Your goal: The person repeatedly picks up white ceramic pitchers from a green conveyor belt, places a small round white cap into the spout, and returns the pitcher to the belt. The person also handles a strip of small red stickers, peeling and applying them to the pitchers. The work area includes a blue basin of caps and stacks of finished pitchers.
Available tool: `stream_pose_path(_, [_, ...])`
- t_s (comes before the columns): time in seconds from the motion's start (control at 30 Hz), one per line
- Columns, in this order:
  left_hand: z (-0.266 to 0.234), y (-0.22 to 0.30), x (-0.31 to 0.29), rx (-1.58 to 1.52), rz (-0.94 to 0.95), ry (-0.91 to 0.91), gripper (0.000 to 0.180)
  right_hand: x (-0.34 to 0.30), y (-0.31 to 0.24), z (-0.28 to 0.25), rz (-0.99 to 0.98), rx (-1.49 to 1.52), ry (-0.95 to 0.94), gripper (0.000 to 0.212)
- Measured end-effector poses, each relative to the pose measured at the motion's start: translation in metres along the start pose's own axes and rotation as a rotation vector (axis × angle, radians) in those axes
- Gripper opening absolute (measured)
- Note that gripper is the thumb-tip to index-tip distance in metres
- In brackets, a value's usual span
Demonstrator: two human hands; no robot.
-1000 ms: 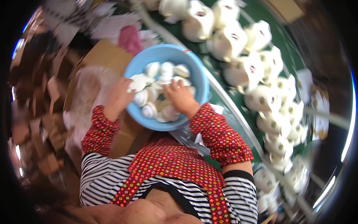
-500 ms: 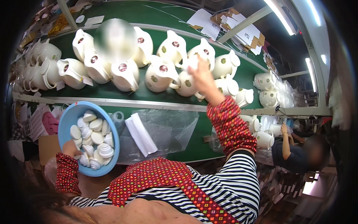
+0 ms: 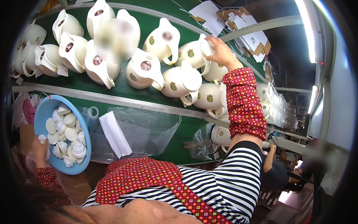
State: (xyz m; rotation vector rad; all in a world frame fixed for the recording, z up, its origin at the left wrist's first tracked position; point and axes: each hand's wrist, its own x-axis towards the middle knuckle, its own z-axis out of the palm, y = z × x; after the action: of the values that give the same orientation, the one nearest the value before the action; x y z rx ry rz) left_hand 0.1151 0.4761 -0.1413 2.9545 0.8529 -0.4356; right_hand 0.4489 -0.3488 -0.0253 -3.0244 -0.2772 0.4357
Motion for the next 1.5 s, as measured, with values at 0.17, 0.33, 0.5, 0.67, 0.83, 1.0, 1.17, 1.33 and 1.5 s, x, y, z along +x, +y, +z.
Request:
stream_pose_path(0.17, [-0.047, 0.077, -0.049, -0.463, 0.036, 0.073, 0.053, 0.018, 0.015, 0.002, -0.190, -0.156, -0.081, 0.089])
stream_pose_path(0.33, [-0.052, 0.143, -0.080, -0.938, 0.184, -0.090, 0.052, 0.018, -0.022, -0.014, 0.280, -0.313, -0.143, 0.083])
stream_pose_path(0.5, [-0.056, 0.184, -0.093, -1.013, 0.244, -0.249, 0.054, 0.017, -0.001, -0.003, 0.079, -0.162, -0.016, 0.104])
stream_pose_path(0.67, [-0.048, 0.208, -0.099, -1.055, 0.308, -0.308, 0.056, 0.032, -0.004, 0.015, 0.328, -0.049, -0.088, 0.093])
stream_pose_path(0.83, [-0.048, 0.217, -0.107, -1.046, 0.265, -0.369, 0.058, 0.011, 0.006, 0.002, -0.123, -0.048, -0.105, 0.070])
stream_pose_path(1.0, [-0.039, 0.224, -0.111, -1.048, 0.276, -0.383, 0.059, 0.007, 0.013, -0.001, -0.446, -0.280, -0.130, 0.067])
stream_pose_path(1.17, [-0.041, 0.230, -0.114, -1.039, 0.268, -0.389, 0.059, 0.015, -0.006, -0.008, 0.028, -0.154, -0.215, 0.071])
stream_pose_path(1.33, [-0.041, 0.228, -0.115, -1.057, 0.273, -0.384, 0.060, 0.012, 0.006, 0.000, -0.119, -0.288, -0.024, 0.086])
stream_pose_path(1.5, [-0.048, 0.243, -0.114, -1.174, 0.268, -0.469, 0.065, 0.029, -0.019, -0.010, 0.328, -0.189, -0.329, 0.100])
